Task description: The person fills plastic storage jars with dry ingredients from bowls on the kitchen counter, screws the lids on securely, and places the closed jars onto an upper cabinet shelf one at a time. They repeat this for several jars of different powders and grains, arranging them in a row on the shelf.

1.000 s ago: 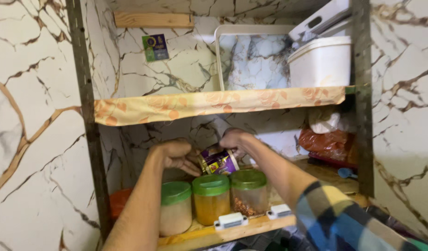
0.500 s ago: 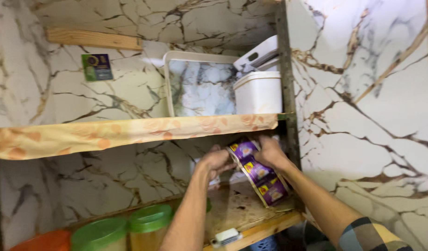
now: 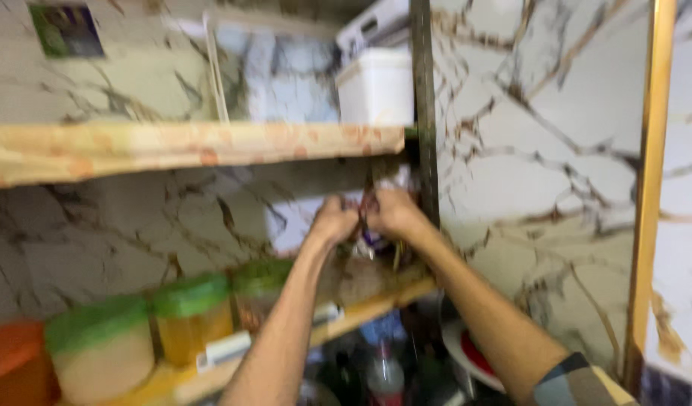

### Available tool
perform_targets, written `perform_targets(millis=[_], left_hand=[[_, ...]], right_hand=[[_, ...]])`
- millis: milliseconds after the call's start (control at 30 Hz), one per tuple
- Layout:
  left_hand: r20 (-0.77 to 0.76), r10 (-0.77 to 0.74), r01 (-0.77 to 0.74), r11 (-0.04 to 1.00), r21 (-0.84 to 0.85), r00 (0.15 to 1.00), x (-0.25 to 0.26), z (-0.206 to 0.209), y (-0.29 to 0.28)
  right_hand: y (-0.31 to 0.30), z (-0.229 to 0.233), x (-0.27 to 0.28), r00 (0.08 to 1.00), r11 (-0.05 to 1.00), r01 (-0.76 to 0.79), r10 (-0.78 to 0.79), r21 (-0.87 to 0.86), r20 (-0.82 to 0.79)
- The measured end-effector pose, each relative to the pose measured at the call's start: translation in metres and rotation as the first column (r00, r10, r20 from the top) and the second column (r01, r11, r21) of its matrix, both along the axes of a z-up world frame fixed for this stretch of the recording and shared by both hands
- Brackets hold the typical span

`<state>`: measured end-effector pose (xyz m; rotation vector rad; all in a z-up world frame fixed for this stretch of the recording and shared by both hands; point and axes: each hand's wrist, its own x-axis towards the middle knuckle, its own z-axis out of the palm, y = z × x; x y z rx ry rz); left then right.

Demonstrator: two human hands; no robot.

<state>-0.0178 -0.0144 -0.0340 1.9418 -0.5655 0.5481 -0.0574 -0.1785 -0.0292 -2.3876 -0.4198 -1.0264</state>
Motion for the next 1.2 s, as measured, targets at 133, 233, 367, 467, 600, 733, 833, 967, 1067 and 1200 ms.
perform_targets(millis=[133, 233, 367, 467, 600, 733, 833, 967, 1067, 1200], left_hand=[[0.095, -0.018, 0.013, 0.998, 0.061, 0.995, -0.075, -0.043, 0.005], [0.234, -0.219, 0.231, 0.973, -0.025, 0.947, -0.14, -0.083, 0.009], [-0.084, -0.244, 0.243, 0.97, -0.027, 0.966, -0.211, -0.145, 0.019], [-0.203, -0.358, 0.351, 0.934, -0.07, 0.911, -0.238, -0.202, 0.023], [-0.32, -0.412, 0.399, 0.911, -0.108, 0.853, -0.25, -0.297, 0.022], [-0.429, -0.468, 0.466, 0.877, -0.118, 0.772, -0.277, -0.39, 0.008], [-0.479, -0.535, 0.627, 0.778, 0.043, 0.696, -0.313, -0.44, -0.001], [-0.423, -0.572, 0.707, 0.624, 0.332, 0.703, -0.36, -0.472, -0.015], [-0.438, -0.531, 0.688, 0.581, 0.434, 0.725, -0.379, -0.481, -0.029], [-0.349, -0.54, 0.643, 0.641, 0.419, 0.766, -0.38, -0.49, -0.034]], right_hand=[[0.016, -0.039, -0.087, 0.988, 0.992, -0.088, 0.076, 0.087, 0.136], [0.024, -0.077, -0.153, 0.99, 0.995, -0.064, 0.054, 0.077, 0.129], [0.025, -0.142, -0.22, 0.986, 0.976, -0.157, 0.146, 0.148, 0.086], [0.019, -0.2, -0.254, 0.993, 0.978, -0.102, 0.11, 0.181, -0.034], [0.009, -0.29, -0.289, 0.919, 0.97, 0.084, 0.014, 0.23, -0.394], [-0.006, -0.371, -0.33, 0.828, 0.973, 0.22, -0.153, 0.062, -0.539], [-0.016, -0.417, -0.359, 0.751, 0.962, 0.273, -0.229, -0.025, -0.619], [-0.028, -0.452, -0.39, 0.59, 0.933, 0.332, -0.32, -0.139, -0.741], [-0.031, -0.466, -0.41, 0.526, 0.928, 0.323, -0.339, -0.186, -0.78], [-0.031, -0.477, -0.423, 0.49, 0.926, 0.356, -0.299, -0.125, -0.819]])
